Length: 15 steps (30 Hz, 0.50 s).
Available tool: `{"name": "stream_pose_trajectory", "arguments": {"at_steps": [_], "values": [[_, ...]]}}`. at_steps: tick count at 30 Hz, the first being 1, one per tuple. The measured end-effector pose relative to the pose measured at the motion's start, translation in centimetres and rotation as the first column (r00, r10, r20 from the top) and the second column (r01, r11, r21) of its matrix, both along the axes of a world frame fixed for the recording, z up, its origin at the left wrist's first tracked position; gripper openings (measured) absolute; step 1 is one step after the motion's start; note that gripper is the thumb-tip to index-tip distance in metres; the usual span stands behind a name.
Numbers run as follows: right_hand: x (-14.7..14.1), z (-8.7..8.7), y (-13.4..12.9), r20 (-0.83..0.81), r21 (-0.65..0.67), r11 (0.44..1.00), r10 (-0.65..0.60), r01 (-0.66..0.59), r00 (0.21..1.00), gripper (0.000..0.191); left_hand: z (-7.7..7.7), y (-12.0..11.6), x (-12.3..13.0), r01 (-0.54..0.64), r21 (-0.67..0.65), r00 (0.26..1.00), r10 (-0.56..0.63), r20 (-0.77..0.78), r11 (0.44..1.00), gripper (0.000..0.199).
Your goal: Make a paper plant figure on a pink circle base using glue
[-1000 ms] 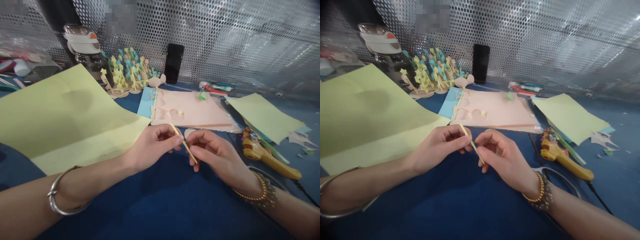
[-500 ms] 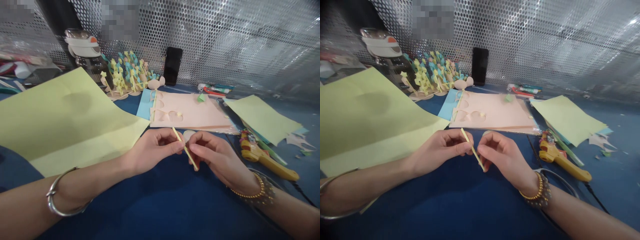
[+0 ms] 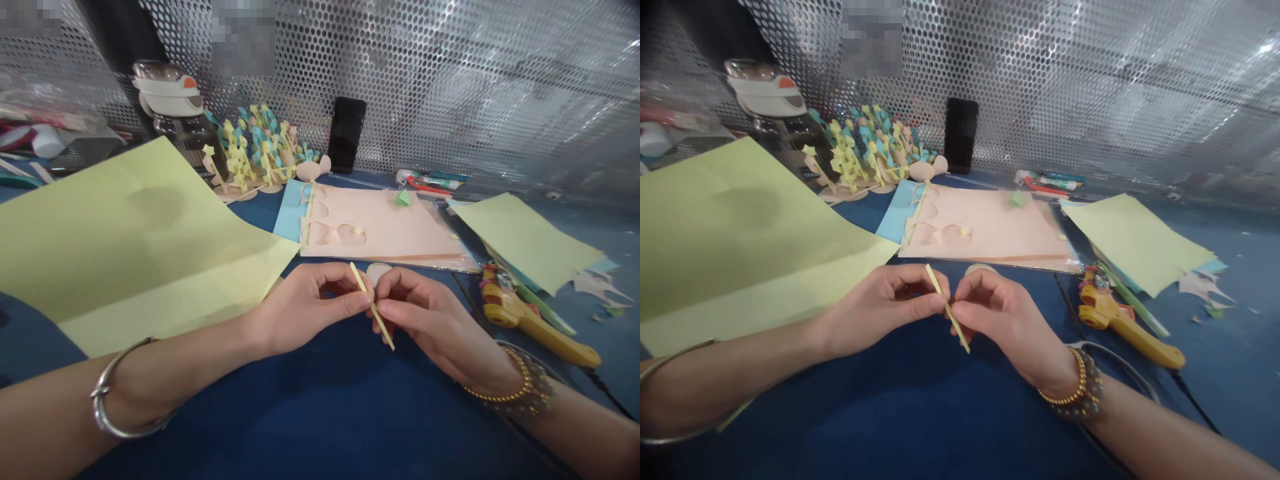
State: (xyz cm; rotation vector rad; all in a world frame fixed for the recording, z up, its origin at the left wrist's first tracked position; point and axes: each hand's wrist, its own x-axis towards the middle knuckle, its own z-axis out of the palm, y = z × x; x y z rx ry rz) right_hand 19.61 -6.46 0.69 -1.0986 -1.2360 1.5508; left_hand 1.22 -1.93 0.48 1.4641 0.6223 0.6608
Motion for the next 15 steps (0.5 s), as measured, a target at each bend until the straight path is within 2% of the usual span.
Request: {"name": "stream_pose_trajectory", "arguments": {"at_steps": [15], "values": [[0.05, -0.23, -0.03, 0.049, 0.008, 1.000, 0.020, -0.021, 0.999, 0.011, -0.09, 0.03, -0.01, 0.017, 0.033, 0.999, -0.015, -0.040, 0.999, 0.015]]}}
